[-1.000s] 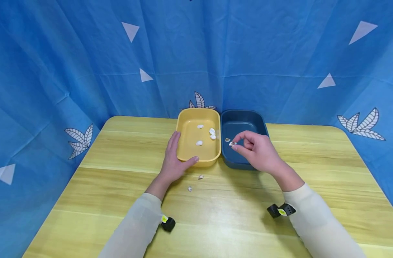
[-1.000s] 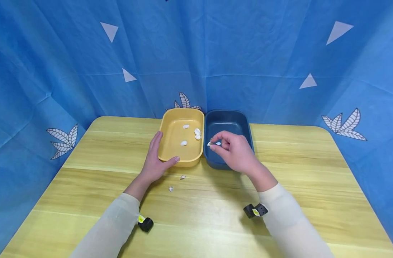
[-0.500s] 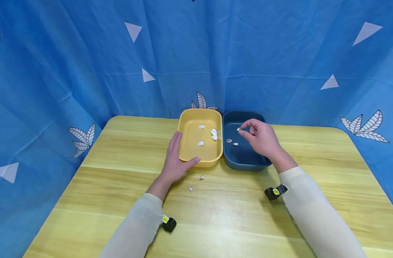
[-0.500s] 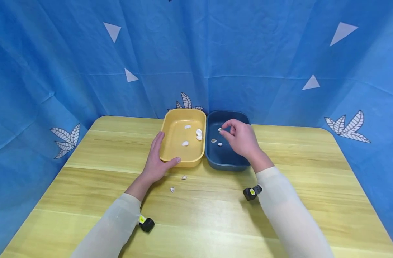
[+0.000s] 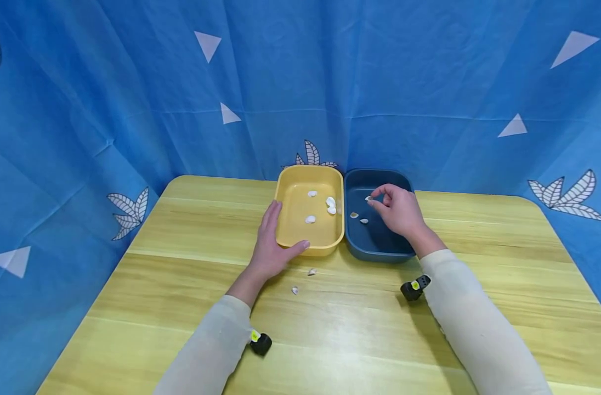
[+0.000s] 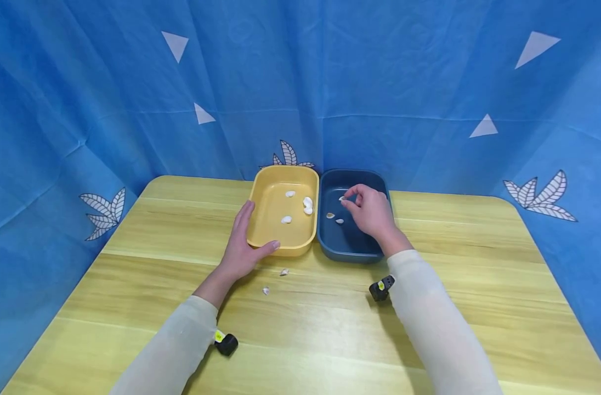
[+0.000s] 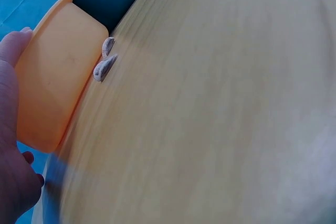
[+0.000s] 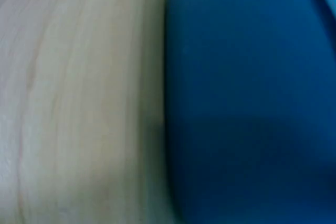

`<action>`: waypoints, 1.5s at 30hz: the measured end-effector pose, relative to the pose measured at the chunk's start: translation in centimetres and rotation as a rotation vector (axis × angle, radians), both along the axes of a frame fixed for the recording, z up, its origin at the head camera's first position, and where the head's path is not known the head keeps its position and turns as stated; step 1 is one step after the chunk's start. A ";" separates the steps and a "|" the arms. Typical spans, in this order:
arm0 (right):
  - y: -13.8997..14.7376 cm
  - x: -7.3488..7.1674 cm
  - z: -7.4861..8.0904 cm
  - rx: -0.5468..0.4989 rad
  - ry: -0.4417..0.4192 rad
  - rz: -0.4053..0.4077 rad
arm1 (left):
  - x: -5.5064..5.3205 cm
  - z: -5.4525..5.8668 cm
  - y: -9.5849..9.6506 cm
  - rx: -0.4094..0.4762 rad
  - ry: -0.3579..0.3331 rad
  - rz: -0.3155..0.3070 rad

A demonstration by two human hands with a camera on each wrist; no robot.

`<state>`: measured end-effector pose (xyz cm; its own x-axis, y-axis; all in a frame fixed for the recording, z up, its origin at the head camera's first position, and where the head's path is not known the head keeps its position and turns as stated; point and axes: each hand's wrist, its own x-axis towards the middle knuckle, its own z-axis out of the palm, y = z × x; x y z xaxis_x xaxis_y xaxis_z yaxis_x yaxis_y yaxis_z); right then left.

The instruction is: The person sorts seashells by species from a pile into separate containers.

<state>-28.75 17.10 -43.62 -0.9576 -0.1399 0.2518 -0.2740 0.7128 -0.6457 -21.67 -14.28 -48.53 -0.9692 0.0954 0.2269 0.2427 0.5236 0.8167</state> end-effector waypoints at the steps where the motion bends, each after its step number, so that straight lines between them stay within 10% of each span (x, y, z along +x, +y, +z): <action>1: 0.1 -0.1 -0.2 0.002 -0.004 -0.003 | 0.0 0.0 0.0 0.002 0.004 -0.002; 21: 0.0 0.9 0.5 -0.045 -0.023 -0.026 | 0.1 0.1 0.2 -0.003 -0.006 -0.003; 45: -4.3 9.1 1.1 -0.127 0.155 0.257 | 0.1 0.1 0.0 -0.002 0.002 0.001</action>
<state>-19.68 12.81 -42.49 -0.8441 -0.3299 0.4227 -0.5362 0.5242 -0.6617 -21.57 -14.25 -48.40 -0.9688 0.0948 0.2290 0.2441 0.5251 0.8152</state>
